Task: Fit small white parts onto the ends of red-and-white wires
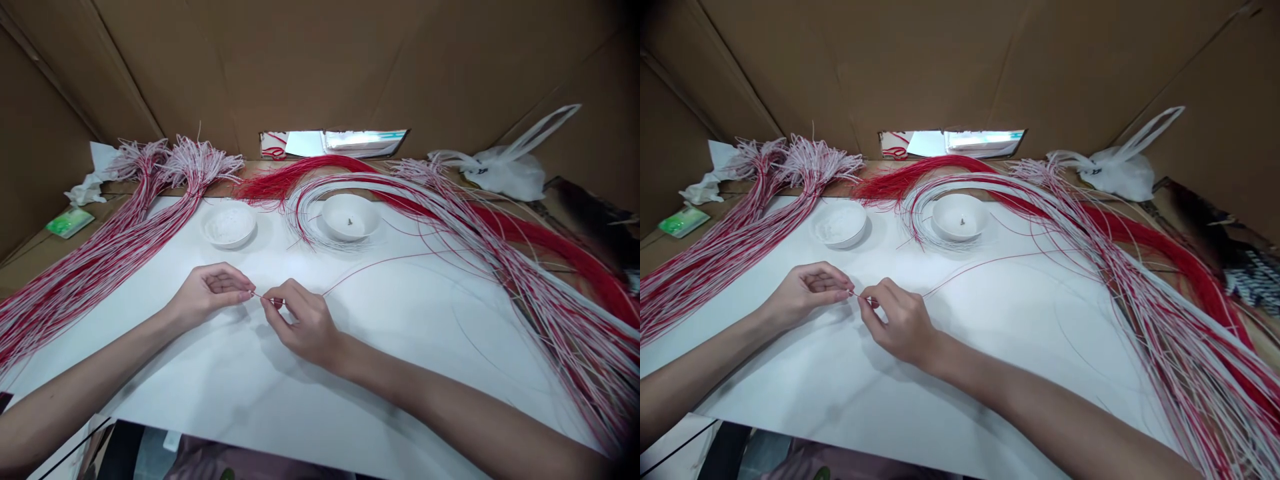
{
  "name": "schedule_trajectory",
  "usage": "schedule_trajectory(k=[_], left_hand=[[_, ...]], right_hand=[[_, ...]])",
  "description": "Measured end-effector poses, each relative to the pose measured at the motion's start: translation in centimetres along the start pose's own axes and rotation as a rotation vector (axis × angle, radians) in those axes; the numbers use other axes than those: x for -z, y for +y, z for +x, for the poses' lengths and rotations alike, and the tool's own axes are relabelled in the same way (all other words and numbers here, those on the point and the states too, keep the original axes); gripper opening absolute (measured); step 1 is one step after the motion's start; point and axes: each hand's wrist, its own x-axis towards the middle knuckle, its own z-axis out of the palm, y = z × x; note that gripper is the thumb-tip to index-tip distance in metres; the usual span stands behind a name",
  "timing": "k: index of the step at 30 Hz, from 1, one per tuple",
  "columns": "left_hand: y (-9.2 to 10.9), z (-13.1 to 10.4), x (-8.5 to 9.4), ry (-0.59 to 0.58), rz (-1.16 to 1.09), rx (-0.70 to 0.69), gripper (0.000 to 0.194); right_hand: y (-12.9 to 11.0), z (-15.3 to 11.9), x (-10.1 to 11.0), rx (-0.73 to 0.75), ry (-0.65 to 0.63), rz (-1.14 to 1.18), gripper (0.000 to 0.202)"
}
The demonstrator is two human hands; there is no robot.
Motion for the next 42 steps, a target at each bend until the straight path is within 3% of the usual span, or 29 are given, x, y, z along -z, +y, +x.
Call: schedule_trajectory(k=[42], left_hand=[[0.59,-0.58,-0.42,0.006,0.086,-0.072,0.018]], right_hand=[[-0.08,0.15,0.00,0.064,0.002,-0.064,0.008]])
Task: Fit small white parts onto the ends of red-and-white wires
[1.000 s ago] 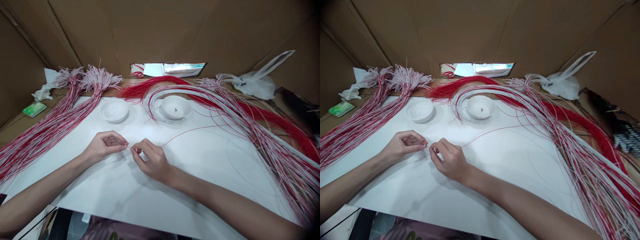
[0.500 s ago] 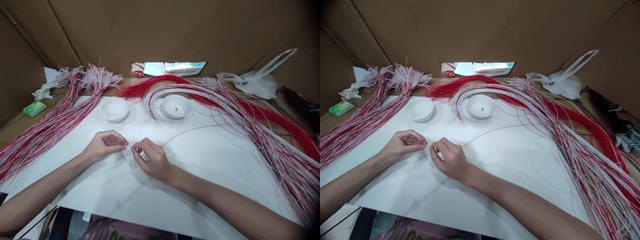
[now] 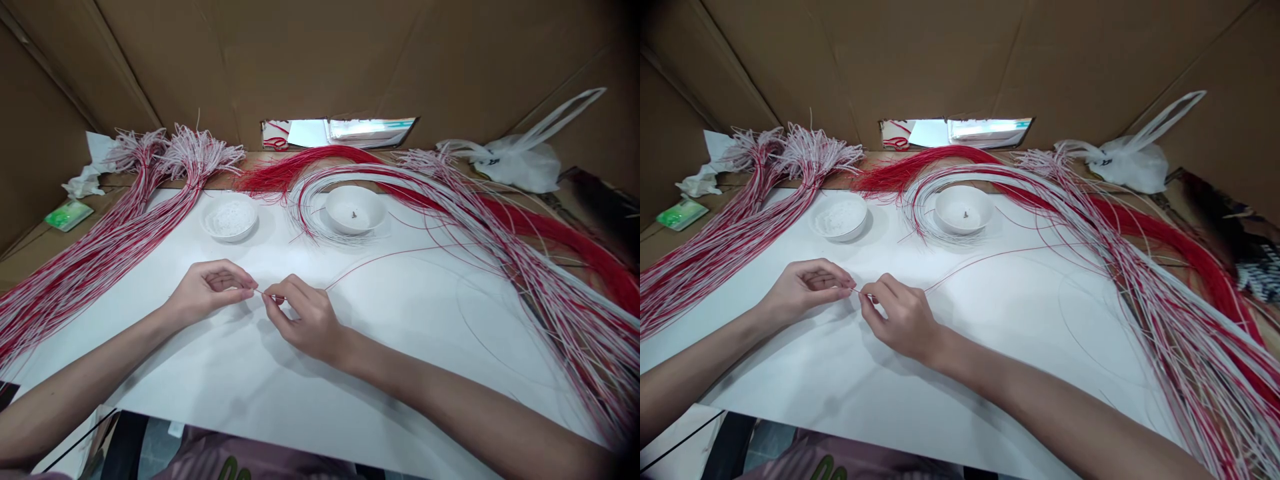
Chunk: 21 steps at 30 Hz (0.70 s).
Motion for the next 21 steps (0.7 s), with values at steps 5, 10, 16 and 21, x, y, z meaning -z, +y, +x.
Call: schedule_trajectory(k=[5,10,16,21], left_hand=[[0.11,-0.12,-0.14,-0.007,0.047,-0.062,0.016],[0.25,-0.18,-0.13,-0.007,0.065,-0.079,0.017],[0.18,-0.24,0.03,-0.007,0.120,-0.084,0.020],[0.12,-0.19,0.13,-0.029,0.131,-0.112,0.019]], right_hand=[[0.00,0.02,0.00,-0.005,0.001,-0.009,0.008],[0.05,-0.01,-0.03,-0.006,-0.004,-0.017,0.008],[0.13,-0.08,-0.05,0.016,-0.008,-0.028,0.008],[0.21,-0.23,-0.09,0.039,-0.047,-0.020,0.007]])
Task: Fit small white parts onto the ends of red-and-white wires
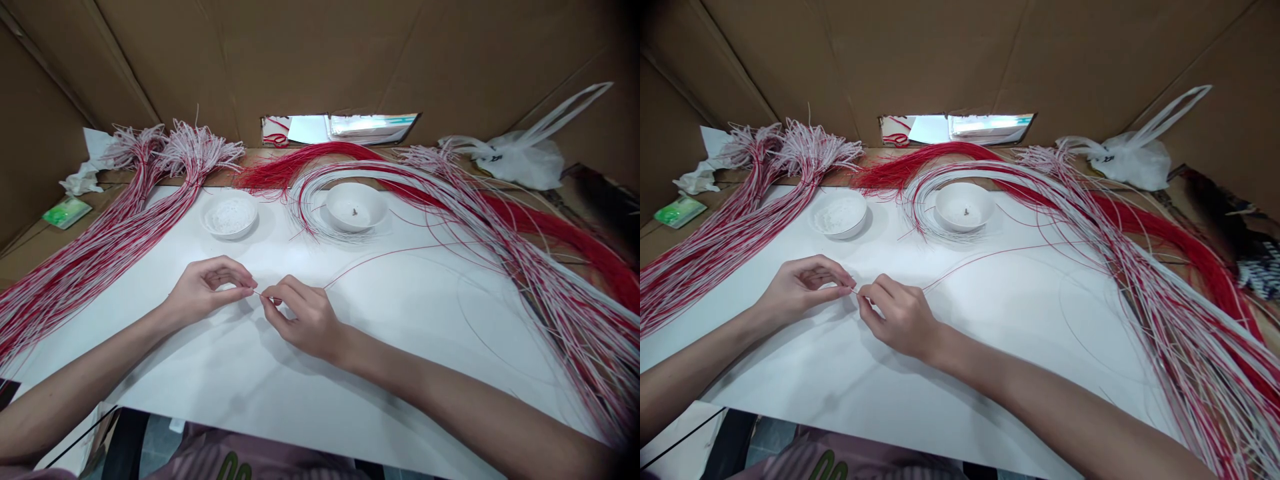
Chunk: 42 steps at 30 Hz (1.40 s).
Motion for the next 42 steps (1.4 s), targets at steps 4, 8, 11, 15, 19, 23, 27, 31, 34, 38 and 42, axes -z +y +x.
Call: schedule_trajectory(k=[4,8,11,15,19,23,27,31,34,38,42], left_hand=[[-0.04,-0.07,0.06,-0.008,0.000,-0.019,0.019],[-0.09,-0.18,0.05,-0.015,0.022,-0.044,0.017],[-0.09,-0.25,-0.03,-0.024,0.036,-0.051,0.017],[-0.11,-0.30,-0.10,-0.025,0.035,-0.063,0.017],[-0.14,-0.29,-0.08,-0.013,0.041,-0.054,0.017],[-0.09,-0.20,-0.04,-0.015,0.038,-0.054,0.017],[-0.03,-0.19,-0.08,-0.033,0.041,-0.073,0.016],[-0.11,-0.33,-0.16,-0.068,0.115,-0.085,0.014],[-0.35,-0.36,-0.03,-0.055,0.159,-0.098,0.015],[-0.63,-0.24,0.34,-0.044,0.166,-0.125,0.017],[-0.61,-0.25,0.44,-0.051,0.223,-0.150,0.012]], right_hand=[[-0.07,0.03,0.03,-0.019,-0.011,0.010,0.008],[-0.12,0.10,0.03,-0.023,-0.015,0.009,0.009],[-0.09,0.10,0.00,-0.022,-0.023,0.010,0.008],[-0.05,0.12,-0.01,-0.016,-0.022,0.014,0.008],[-0.06,0.11,0.00,-0.018,-0.021,0.015,0.008],[-0.05,0.03,-0.02,-0.026,-0.034,0.009,0.008],[-0.04,0.00,-0.02,-0.024,-0.044,0.010,0.008],[-0.04,0.00,0.02,-0.033,-0.080,0.012,0.009],[0.01,-0.03,0.04,-0.036,-0.093,0.012,0.009],[0.13,-0.08,0.00,-0.034,-0.079,0.010,0.008],[0.14,-0.01,-0.06,-0.053,-0.078,-0.004,0.010]])
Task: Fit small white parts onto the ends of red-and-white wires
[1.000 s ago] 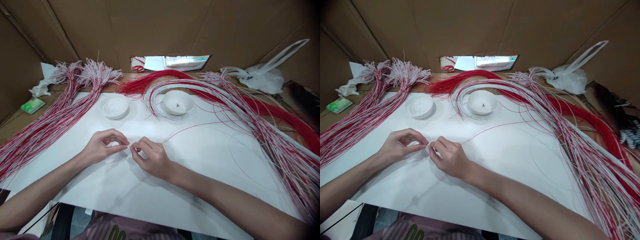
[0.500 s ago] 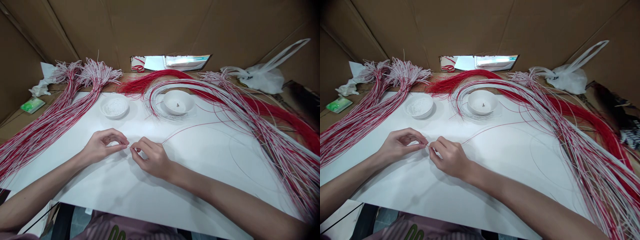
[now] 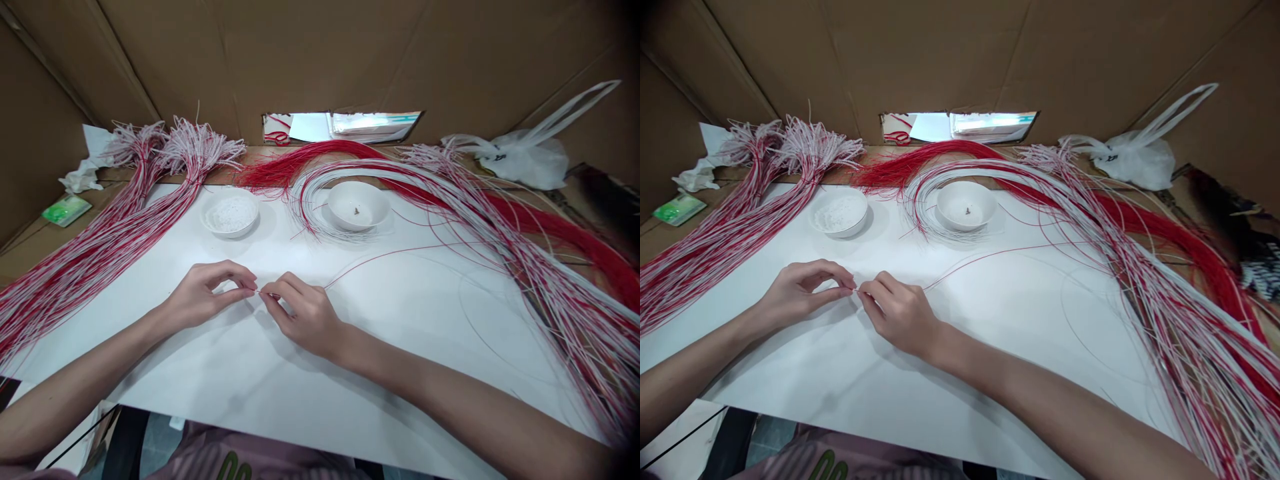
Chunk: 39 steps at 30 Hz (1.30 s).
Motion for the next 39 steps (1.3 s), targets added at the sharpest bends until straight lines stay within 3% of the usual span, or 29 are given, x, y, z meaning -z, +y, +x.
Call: schedule_trajectory(k=[13,21,26,35,39], left_hand=[[0.2,-0.5,-0.4,0.067,0.236,-0.071,0.018],[0.3,0.1,1.4,0.138,0.259,-0.098,0.020],[0.3,0.4,2.0,0.125,0.233,-0.104,0.019],[0.1,0.2,-0.2,0.086,0.258,-0.104,0.006],[-0.7,0.5,0.8,0.057,0.301,-0.089,0.016]], right_hand=[[-0.3,0.1,0.0,-0.024,0.019,-0.014,0.006],[-0.1,0.6,0.1,-0.187,0.029,-0.019,0.013],[0.0,0.5,0.2,-0.227,-0.006,0.030,0.021],[0.2,0.3,-0.1,-0.110,-0.095,0.130,0.010],[0.4,0.2,-0.4,-0.144,-0.089,0.127,0.014]])
